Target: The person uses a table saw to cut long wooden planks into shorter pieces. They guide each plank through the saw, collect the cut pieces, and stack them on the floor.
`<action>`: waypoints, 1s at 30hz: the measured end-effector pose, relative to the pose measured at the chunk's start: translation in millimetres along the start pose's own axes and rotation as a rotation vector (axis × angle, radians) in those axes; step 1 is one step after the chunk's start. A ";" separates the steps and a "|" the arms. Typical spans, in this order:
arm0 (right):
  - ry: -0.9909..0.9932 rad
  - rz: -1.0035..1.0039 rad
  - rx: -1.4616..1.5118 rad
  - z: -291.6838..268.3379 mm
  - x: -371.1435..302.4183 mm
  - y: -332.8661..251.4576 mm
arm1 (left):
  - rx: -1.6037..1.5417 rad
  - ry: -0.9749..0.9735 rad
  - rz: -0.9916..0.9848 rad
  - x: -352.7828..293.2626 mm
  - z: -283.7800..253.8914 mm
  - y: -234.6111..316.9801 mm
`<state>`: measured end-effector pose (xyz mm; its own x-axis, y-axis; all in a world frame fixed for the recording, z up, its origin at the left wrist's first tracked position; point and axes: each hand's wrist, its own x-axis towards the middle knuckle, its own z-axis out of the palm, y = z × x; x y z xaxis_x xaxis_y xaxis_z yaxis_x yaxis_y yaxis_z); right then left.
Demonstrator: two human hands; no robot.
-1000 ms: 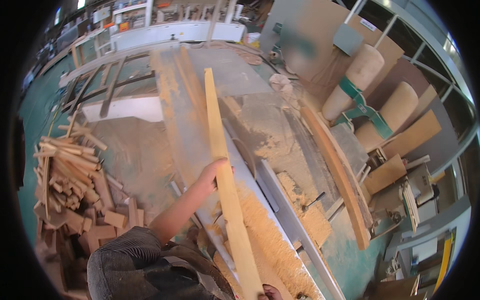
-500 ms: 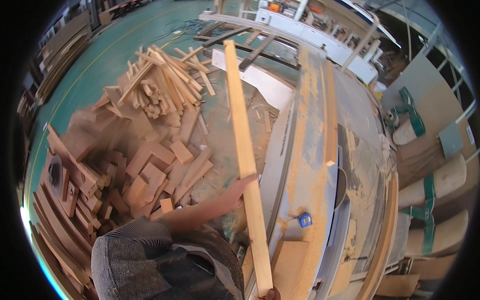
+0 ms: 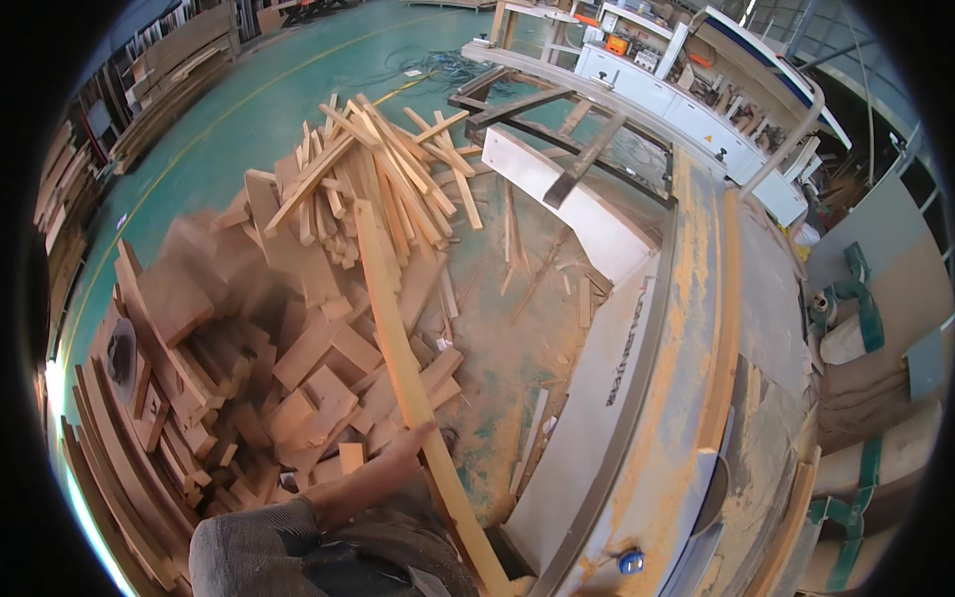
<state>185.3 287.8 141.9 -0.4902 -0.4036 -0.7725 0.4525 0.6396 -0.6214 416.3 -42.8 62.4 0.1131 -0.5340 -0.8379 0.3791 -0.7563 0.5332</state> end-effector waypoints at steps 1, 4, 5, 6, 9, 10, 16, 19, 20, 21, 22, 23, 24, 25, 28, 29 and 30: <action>-0.023 0.005 -0.010 18.2 12.2 -6.2 | 0.057 0.034 0.011 -10.7 4.6 44.8; -0.184 -0.444 -0.632 116.0 103.6 -44.1 | -0.088 0.036 0.478 108.2 -25.2 161.1; -0.327 -0.440 -0.406 175.6 111.9 -80.1 | -0.038 0.072 0.706 117.2 -21.9 226.5; -0.560 -0.456 -0.261 248.8 85.6 -125.8 | 0.018 0.161 0.806 149.7 -70.5 298.9; -1.009 -0.441 -0.245 371.0 32.9 -221.3 | 0.110 0.425 1.250 68.2 -33.3 434.1; -1.038 -0.687 -0.500 392.3 0.0 -248.7 | 0.069 0.410 1.379 44.8 -28.7 451.2; -0.427 -1.725 -0.796 339.9 -64.2 -200.1 | 0.319 -0.041 1.265 42.9 -56.2 368.4; -0.304 -1.318 -0.923 240.9 -50.4 -109.2 | 0.506 -0.174 0.995 98.0 -110.8 214.7; -0.267 -1.170 -1.063 199.0 -42.4 -81.5 | 0.487 -0.327 0.882 124.4 -121.7 166.4; -0.284 -1.028 -1.087 152.1 -38.5 -56.0 | 0.478 -0.462 0.755 150.6 -129.3 116.4; -0.251 -0.649 -1.027 94.3 -64.0 -48.2 | 0.649 -0.377 0.730 74.2 -82.2 52.1; -0.171 -0.450 -1.181 58.7 -81.9 -27.8 | 0.689 -0.340 0.643 47.0 -70.2 19.4; -0.123 -0.419 -1.157 15.4 -80.6 34.8 | 0.661 -0.484 0.522 25.6 -53.4 -12.1; -0.057 -0.404 -1.026 -13.2 -108.8 57.7 | 0.677 -0.528 0.502 -4.6 -38.6 -29.7; 0.168 -0.279 -0.697 -58.6 -163.1 117.7 | 0.749 -0.703 0.585 -7.3 -11.3 -55.3; 0.223 -0.221 -0.639 -64.8 -175.0 129.9 | 0.821 -0.743 0.671 -8.7 7.5 -61.2; 0.298 -0.225 -0.554 -68.8 -177.3 151.2 | 0.890 -0.778 0.755 -10.6 23.7 -65.1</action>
<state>289.3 501.1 193.9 -0.7487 -0.4198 -0.5131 -0.0958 0.8343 -0.5429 368.6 3.1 39.3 -0.6164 -0.7623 -0.1975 -0.2790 -0.0231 0.9600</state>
